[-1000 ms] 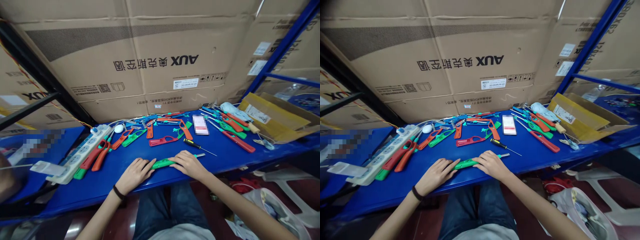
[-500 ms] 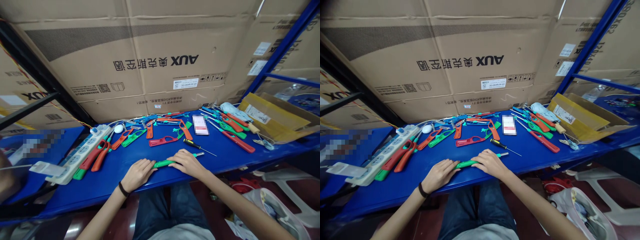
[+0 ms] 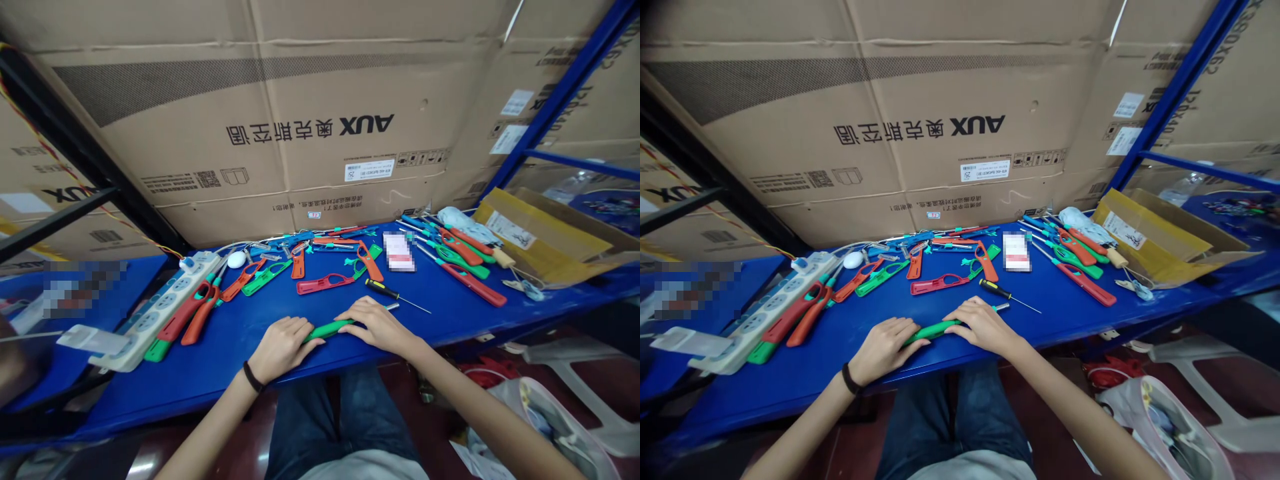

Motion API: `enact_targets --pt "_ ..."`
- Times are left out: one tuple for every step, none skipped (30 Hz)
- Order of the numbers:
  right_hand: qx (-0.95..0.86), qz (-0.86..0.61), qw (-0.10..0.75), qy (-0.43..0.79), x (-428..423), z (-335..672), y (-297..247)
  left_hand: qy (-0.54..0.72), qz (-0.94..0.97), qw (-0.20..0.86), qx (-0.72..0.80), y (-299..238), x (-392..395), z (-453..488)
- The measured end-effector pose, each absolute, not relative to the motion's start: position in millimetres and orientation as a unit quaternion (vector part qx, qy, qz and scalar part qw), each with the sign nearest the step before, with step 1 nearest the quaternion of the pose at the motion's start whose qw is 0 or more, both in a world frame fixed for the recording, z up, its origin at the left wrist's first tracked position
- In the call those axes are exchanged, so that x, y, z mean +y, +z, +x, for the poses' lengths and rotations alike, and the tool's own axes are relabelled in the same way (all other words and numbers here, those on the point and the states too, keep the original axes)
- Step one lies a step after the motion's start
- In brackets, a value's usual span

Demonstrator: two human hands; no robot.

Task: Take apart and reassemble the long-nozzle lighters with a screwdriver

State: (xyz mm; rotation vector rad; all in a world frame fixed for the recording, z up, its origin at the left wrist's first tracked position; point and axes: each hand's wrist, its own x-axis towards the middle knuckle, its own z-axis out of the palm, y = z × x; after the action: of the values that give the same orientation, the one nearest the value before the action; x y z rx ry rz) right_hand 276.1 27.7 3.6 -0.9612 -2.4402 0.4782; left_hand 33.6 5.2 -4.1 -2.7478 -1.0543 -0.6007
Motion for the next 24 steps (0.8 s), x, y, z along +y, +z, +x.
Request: enact_targets --pt "-0.890 -0.349 0.237 0.172 27.3 277.0 5.7 -0.205 -0.910 0.041 -0.358 -3.5 3.9 33.7" --pt "-0.890 -0.348 0.243 0.166 26.5 278.4 8.0 -0.213 -0.905 0.011 -0.369 -2.9 2.4 33.4" --pt "-0.887 -0.350 0.258 0.155 25.1 280.1 10.3 -0.222 -0.896 -0.022 -0.385 -2.1 0.6 32.8" --pt "-0.877 -0.358 0.288 0.141 23.2 282.0 12.3 -0.233 -0.881 -0.057 -0.407 -1.1 -1.3 32.0" --pt "-0.856 -0.375 0.332 0.127 20.9 283.5 13.8 -0.246 -0.862 -0.090 -0.434 -0.2 -3.4 31.5" --pt "-0.822 -0.402 0.385 0.120 18.4 284.4 14.4 -0.263 -0.838 -0.121 -0.463 0.7 -5.6 31.3" --pt "-0.774 -0.437 0.440 0.125 16.1 284.4 14.2 -0.279 -0.811 -0.150 -0.491 1.4 -7.9 31.8" --pt "-0.724 -0.473 0.479 0.152 14.1 283.1 13.3 -0.293 -0.786 -0.175 -0.515 1.9 -10.3 33.2" --pt "-0.678 -0.499 0.502 0.199 12.7 280.6 12.0 -0.304 -0.764 -0.199 -0.533 2.1 -12.8 35.4" --pt "-0.642 -0.512 0.505 0.265 12.0 277.0 10.7 -0.313 -0.747 -0.218 -0.544 2.0 -15.4 38.3" --pt "-0.615 -0.505 0.500 0.343 12.0 272.6 9.7 -0.320 -0.735 -0.235 -0.550 1.6 -17.9 41.9" --pt "-0.587 -0.488 0.497 0.414 12.6 267.8 9.3 -0.325 -0.726 -0.249 -0.552 1.0 -20.4 45.7" --pt "-0.563 -0.468 0.491 0.472 13.5 263.0 9.5 -0.331 -0.720 -0.261 -0.551 0.3 -22.6 49.6" --pt "-0.543 -0.452 0.484 0.516 14.6 258.4 10.4 -0.335 -0.716 -0.271 -0.549 -0.4 -24.6 53.2" --pt "-0.527 -0.440 0.478 0.548 15.7 254.4 11.7 -0.340 -0.713 -0.279 -0.547 -1.1 -26.1 56.4" --pt "-0.515 -0.430 0.473 0.572 16.6 250.9 13.3 -0.344 -0.710 -0.285 -0.544 -1.6 -27.3 59.2" --pt "-0.504 -0.422 0.470 0.589 17.2 248.0 14.9 -0.349 -0.707 -0.291 -0.542 -2.0 -28.0 61.4" --pt "-0.495 -0.415 0.471 0.601 17.5 245.5 16.1 -0.353 -0.703 -0.296 -0.541 -2.1 -28.4 63.3" --pt "-0.487 -0.410 0.477 0.605 17.5 243.5 17.0 -0.357 -0.699 -0.300 -0.541 -2.2 -28.6 64.7" --pt "-0.481 -0.409 0.486 0.604 17.3 241.9 17.4 -0.361 -0.695 -0.305 -0.542 -2.1 -28.6 65.8" --pt "-0.477 -0.409 0.496 0.599 17.1 240.6 17.3 -0.364 -0.690 -0.311 -0.543 -1.9 -28.5 66.6" --pt "-0.474 -0.410 0.505 0.593 16.8 239.8 16.7 -0.366 -0.686 -0.317 -0.543 -1.6 -28.4 67.1" --pt "-0.470 -0.412 0.512 0.589 16.7 239.3 15.8 -0.366 -0.683 -0.321 -0.544 -1.4 -28.2 67.1" --pt "-0.464 -0.414 0.517 0.588 16.8 239.5 14.7 -0.366 -0.681 -0.323 -0.547 -1.2 -27.8 66.7"
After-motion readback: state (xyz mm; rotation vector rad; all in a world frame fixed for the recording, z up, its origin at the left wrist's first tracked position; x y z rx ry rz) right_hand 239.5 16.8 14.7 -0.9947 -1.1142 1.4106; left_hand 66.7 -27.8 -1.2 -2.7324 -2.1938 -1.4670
